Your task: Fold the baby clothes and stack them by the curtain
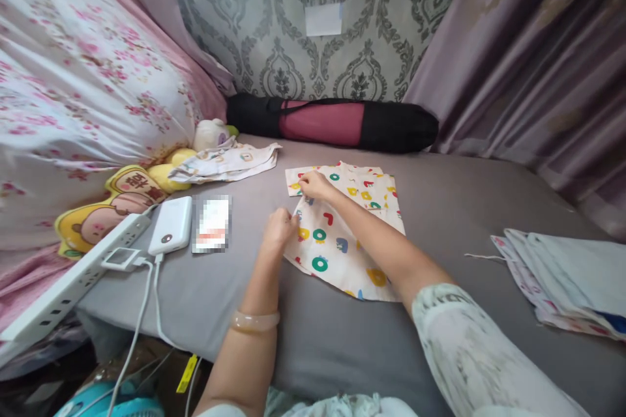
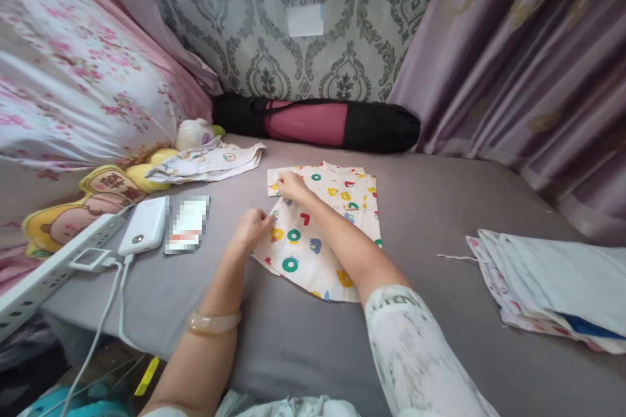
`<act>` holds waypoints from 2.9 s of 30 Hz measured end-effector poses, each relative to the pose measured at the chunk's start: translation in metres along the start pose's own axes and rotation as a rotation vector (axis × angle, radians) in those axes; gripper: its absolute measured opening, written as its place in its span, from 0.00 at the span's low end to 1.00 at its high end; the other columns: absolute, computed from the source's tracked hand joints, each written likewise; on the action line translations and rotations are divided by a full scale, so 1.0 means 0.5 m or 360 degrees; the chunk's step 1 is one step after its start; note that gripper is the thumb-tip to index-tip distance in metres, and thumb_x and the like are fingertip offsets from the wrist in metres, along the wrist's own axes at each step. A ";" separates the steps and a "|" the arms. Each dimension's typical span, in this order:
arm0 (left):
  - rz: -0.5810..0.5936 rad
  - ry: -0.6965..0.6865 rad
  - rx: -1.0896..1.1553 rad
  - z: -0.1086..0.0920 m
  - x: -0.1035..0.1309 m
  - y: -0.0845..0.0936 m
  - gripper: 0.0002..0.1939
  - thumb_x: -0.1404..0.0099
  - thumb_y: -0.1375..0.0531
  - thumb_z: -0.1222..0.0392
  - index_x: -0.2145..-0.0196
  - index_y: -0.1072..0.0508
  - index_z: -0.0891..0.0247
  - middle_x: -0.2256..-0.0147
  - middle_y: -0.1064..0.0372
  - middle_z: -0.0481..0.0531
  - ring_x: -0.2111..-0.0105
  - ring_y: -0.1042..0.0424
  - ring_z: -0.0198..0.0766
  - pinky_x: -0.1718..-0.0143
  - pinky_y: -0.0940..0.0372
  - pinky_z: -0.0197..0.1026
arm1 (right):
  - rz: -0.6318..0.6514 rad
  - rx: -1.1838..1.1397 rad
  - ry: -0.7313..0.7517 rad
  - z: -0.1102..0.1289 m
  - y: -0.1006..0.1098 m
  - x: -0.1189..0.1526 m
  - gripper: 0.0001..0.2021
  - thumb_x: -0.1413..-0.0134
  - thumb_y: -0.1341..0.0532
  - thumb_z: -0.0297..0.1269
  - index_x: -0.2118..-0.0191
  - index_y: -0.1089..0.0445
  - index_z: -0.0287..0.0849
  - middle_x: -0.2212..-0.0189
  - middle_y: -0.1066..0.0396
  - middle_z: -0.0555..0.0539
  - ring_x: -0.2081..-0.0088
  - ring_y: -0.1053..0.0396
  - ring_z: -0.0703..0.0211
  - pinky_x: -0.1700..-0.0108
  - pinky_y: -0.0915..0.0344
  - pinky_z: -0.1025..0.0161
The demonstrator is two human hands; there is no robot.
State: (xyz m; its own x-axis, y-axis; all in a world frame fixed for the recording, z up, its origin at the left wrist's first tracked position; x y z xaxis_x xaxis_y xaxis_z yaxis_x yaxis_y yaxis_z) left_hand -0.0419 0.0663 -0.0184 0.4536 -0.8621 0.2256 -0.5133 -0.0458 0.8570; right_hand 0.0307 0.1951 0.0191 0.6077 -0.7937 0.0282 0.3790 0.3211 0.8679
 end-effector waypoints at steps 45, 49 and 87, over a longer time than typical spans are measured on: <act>0.0302 -0.0556 0.0238 -0.144 0.086 -0.049 0.16 0.34 0.46 0.47 0.61 0.27 0.61 0.67 0.25 0.53 0.68 0.27 0.40 0.68 0.38 0.38 | -0.0488 -0.1043 -0.0785 -0.342 0.094 0.154 0.32 0.46 0.41 0.33 0.36 0.47 0.40 0.67 0.24 0.45 0.68 0.24 0.55 0.68 0.27 0.61; 0.0144 -0.0777 0.0071 -0.145 0.078 -0.052 0.12 0.33 0.49 0.63 0.59 0.27 0.60 0.62 0.25 0.54 0.61 0.28 0.42 0.61 0.36 0.41 | -0.0658 -0.0243 -0.0804 -0.346 0.140 0.166 0.28 0.44 0.43 0.36 0.38 0.45 0.37 0.57 0.25 0.38 0.57 0.26 0.47 0.55 0.30 0.54; 0.0443 -0.1114 -0.0069 -0.154 0.095 -0.108 0.25 0.34 0.42 0.51 0.41 0.38 0.58 0.33 0.51 0.60 0.31 0.62 0.53 0.35 0.70 0.68 | -0.0153 0.0518 -0.0183 -0.257 0.034 -0.028 0.33 0.33 0.64 0.48 0.30 0.55 0.33 0.30 0.60 0.42 0.30 0.64 0.52 0.31 0.69 0.50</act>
State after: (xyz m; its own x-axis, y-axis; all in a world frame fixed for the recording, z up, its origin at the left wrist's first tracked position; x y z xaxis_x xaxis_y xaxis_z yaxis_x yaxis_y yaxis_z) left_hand 0.0637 0.0667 -0.0183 -0.2649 -0.9589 0.1017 -0.5054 0.2279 0.8322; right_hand 0.1183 0.2780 -0.0301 0.4905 -0.8712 -0.0215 0.1773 0.0757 0.9812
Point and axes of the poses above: each hand's wrist, its own x-axis away from the middle knuckle, its own y-axis out of the back of the hand, z = x × y, the point moved 8 cm from there along -x, towards the middle knuckle
